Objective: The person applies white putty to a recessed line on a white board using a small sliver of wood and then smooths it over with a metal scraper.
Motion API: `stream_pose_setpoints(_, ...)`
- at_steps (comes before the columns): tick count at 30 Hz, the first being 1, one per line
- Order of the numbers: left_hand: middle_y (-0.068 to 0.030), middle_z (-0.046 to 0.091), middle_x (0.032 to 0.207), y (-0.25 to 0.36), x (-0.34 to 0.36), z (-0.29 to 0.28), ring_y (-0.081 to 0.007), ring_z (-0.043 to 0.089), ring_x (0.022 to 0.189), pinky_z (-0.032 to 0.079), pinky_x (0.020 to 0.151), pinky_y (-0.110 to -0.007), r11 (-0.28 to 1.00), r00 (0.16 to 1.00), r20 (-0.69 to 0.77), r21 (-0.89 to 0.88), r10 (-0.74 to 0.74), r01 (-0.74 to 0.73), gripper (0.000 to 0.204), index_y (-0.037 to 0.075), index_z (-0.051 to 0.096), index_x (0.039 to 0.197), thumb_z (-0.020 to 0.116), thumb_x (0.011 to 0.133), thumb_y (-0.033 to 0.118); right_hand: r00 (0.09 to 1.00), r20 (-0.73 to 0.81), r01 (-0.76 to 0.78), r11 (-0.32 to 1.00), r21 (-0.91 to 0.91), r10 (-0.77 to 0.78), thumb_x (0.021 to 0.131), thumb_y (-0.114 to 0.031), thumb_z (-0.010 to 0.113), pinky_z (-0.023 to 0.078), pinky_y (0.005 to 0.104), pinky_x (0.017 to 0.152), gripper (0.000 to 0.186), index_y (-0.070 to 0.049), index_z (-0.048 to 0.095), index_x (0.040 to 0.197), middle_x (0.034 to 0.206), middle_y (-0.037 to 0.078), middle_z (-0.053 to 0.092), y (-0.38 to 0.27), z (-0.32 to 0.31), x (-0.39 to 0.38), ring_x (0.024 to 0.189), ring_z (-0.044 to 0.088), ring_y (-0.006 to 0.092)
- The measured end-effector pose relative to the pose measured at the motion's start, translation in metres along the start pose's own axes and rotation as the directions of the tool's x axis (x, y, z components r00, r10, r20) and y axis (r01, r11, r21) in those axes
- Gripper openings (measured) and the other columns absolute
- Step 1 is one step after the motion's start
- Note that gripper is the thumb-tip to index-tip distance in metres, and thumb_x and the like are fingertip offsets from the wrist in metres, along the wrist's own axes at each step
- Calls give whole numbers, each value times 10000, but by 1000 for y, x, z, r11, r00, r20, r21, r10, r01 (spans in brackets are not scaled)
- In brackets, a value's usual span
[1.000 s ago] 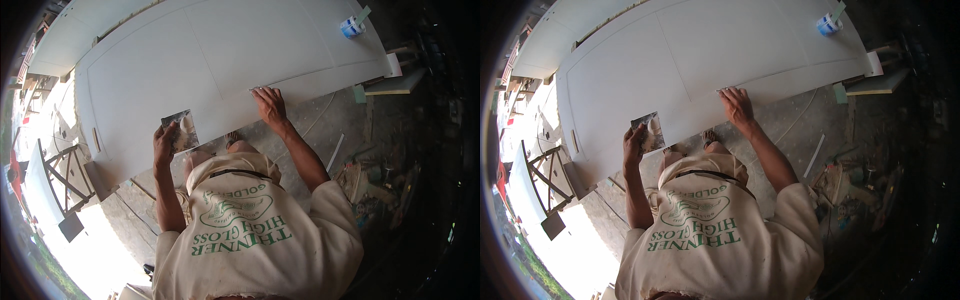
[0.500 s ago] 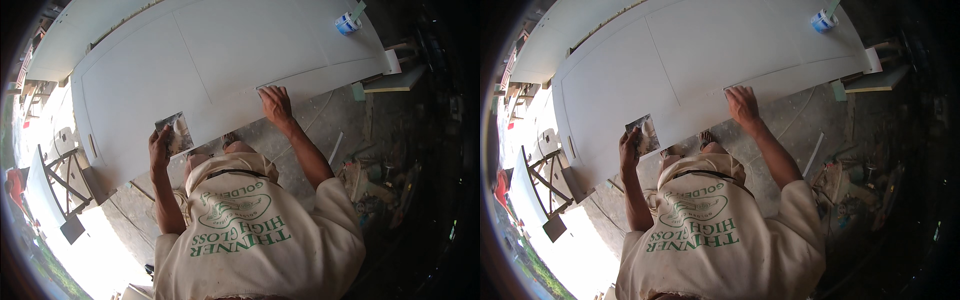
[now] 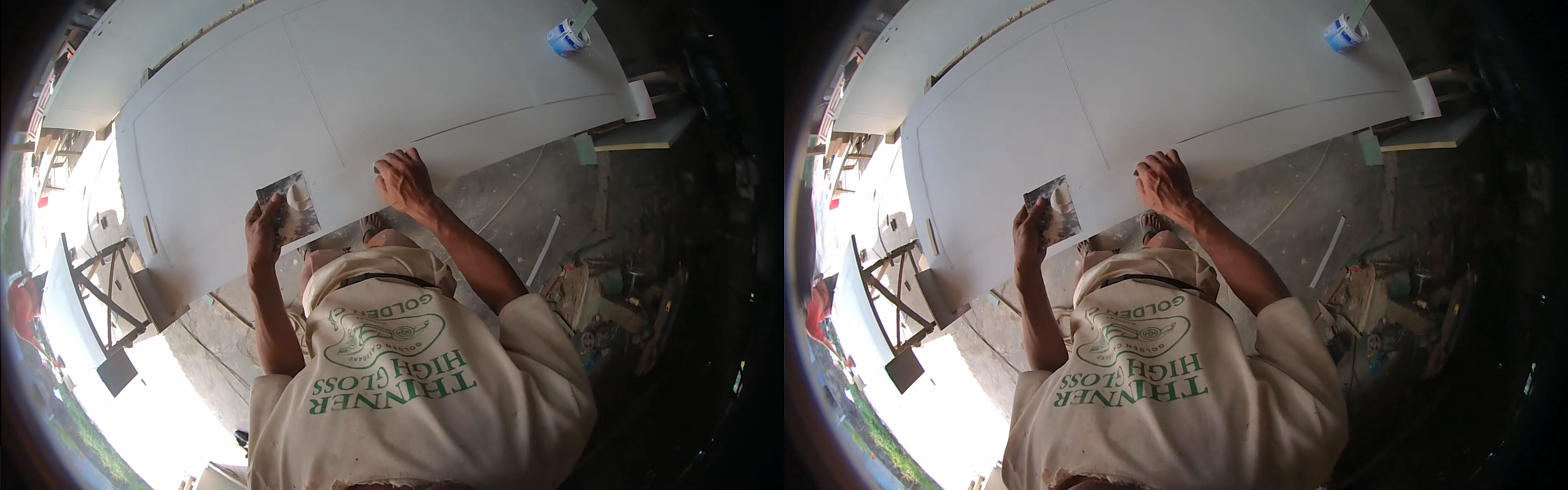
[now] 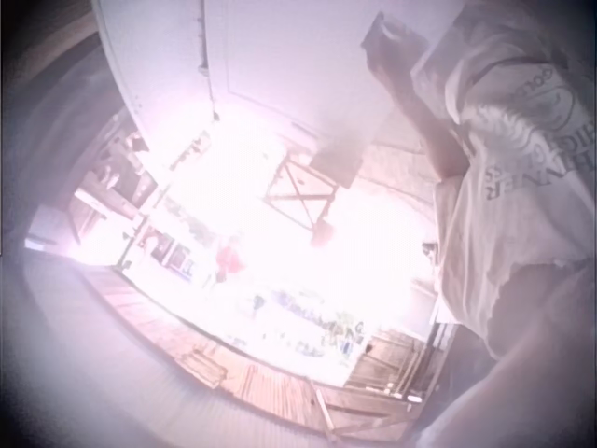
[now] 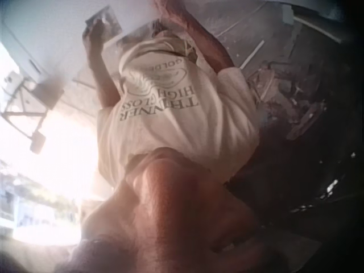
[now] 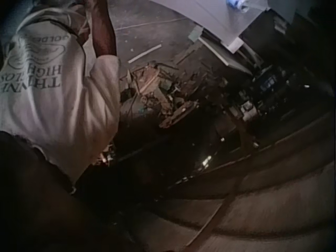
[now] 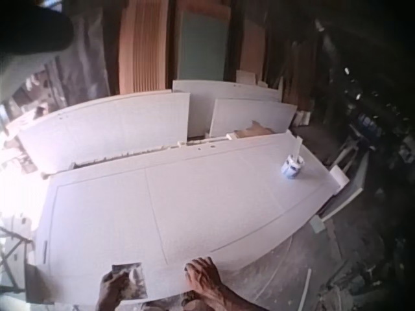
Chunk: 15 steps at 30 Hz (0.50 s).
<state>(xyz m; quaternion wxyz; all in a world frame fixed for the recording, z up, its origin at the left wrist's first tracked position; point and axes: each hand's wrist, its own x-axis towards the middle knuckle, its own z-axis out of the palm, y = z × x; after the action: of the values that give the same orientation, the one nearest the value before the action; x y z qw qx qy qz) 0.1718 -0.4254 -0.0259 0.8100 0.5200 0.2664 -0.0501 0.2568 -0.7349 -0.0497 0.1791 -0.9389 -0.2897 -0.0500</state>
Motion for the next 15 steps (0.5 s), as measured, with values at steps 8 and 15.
stream_pose_setpoints(8,-11,706,858,-9,-5,-7,-105,660,665,541,600,-272,1000,995,-99,-15,-12,10,165,42,688,1029,677,1004,204,978,-172,90,982,-167,-119,865,-23,648,464,407,914,304,-31,707,1163,1171,75,688,109,-33,-32,1106,623,228)
stream_pose_setpoints(15,2,702,847,-14,-9,-3,-93,651,658,532,590,-262,1000,995,-104,-25,4,-7,160,53,691,1022,683,1001,211,990,-79,110,989,-97,-118,888,-52,630,465,404,893,246,-22,724,1114,1139,69,707,102,-39,-27,1079,625,221)
